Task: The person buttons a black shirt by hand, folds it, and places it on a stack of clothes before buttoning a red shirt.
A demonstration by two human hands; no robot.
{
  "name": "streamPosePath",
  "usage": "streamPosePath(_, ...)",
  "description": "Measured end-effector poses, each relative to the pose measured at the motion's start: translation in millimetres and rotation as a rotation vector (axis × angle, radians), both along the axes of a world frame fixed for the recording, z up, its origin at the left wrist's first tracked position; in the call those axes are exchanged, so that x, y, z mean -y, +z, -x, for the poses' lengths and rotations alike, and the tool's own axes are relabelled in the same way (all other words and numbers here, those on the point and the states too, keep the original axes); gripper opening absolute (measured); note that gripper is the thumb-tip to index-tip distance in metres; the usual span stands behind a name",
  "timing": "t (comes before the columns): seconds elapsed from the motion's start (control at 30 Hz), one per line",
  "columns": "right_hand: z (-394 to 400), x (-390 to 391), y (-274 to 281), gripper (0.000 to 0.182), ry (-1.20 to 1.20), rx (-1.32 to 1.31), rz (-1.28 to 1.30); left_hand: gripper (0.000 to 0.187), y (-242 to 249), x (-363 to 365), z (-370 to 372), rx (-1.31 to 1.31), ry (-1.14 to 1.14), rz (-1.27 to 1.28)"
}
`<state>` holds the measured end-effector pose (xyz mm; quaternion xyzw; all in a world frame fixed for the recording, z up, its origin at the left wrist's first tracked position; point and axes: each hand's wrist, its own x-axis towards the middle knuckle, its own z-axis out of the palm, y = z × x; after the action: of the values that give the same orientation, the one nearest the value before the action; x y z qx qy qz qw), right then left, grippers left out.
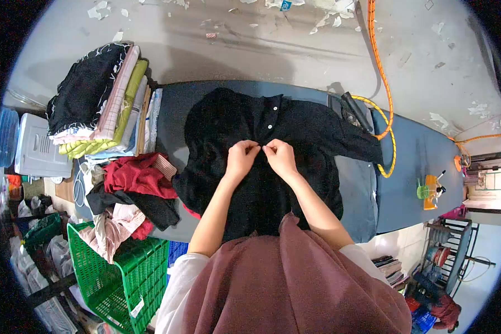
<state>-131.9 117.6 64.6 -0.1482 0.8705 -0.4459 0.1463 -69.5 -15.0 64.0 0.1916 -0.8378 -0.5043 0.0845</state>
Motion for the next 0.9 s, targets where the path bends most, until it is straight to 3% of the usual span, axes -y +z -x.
streamPosePath(0.07,-1,3,0,0.014,0.007,-0.005,0.003,0.018,-3,-9,-1,-0.049,0.017,0.12)
streamPosePath(0.47,0,-8,-7,0.013,0.017,0.145,0.107,0.017,0,-21,-2,-0.105,0.0,0.258)
streamPosePath(0.77,1,-8,-10,0.015,0.034,0.213,0.192,0.02,-10,-11,-5,-0.101,-0.076,0.032)
streamPosePath(0.9,1,-4,3,0.015,0.014,0.212,0.183,0.02,-5,-13,-7,-0.104,0.01,-0.058)
